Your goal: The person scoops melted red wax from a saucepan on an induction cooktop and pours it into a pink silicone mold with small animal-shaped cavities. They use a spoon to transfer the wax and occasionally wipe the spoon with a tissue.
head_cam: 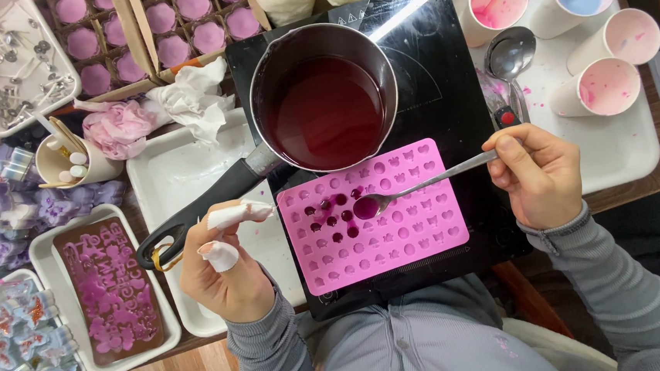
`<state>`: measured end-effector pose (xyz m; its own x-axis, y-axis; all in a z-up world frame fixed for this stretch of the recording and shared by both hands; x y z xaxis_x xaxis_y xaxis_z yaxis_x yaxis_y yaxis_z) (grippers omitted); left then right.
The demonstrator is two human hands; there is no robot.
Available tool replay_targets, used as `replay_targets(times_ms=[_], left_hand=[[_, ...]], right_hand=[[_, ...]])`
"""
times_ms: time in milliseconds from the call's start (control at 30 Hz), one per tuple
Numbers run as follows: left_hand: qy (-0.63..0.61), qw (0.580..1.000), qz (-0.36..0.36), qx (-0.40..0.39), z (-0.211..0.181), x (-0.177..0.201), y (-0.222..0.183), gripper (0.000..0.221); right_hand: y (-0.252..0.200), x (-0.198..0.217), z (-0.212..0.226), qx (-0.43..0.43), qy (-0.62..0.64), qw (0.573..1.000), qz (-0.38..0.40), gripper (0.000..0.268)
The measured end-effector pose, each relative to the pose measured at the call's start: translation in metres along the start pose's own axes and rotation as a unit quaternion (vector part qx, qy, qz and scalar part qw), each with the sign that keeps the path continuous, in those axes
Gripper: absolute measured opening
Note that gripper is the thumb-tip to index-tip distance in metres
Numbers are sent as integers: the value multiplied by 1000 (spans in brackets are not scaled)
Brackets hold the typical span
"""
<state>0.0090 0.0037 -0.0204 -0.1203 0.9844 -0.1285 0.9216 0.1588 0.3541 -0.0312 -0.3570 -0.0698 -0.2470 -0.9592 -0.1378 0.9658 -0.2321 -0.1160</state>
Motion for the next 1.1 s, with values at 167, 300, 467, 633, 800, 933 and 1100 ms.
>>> replay_targets(times_ms=[167,300,467,633,800,933,1100], left_hand=[[2,1000,-1,2,1,0,0,54],[0,1000,1,3,1,0,0,55],[10,1000,2,7,-1,1,0,57],[7,1000,0,6,0,1,0,56],[9,1000,2,7,-1,1,1,56],[5,1000,0,5,-1,2,-1,55],[9,1000,0,13,-2,2,-2,54]], right_hand=[[-2,-4,7,14,-35,999,-1,16],[-3,-8,14,29,-95,995,-5,17],[-6,-13,25,44,-151,987,6,17],[-9,-15,29,60,-164,985,10,16],[-4,-6,20,31,-79,996,2,16],[0,2,16,11,-20,1000,8,15],[-1,9,10,3,-7,1000,17,16]])
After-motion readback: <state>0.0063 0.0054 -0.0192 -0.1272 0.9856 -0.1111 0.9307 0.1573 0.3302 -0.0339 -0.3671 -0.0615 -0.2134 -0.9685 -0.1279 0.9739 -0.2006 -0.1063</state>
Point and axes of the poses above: each hand's wrist, its own y-axis towards the middle knuckle, its own x-axis out of the back of the hand, z = x × y, the point moved 2 cm from there along y, towards the middle knuckle, and after that the axes turned 3 degrees about z, right-handed, at the moved point
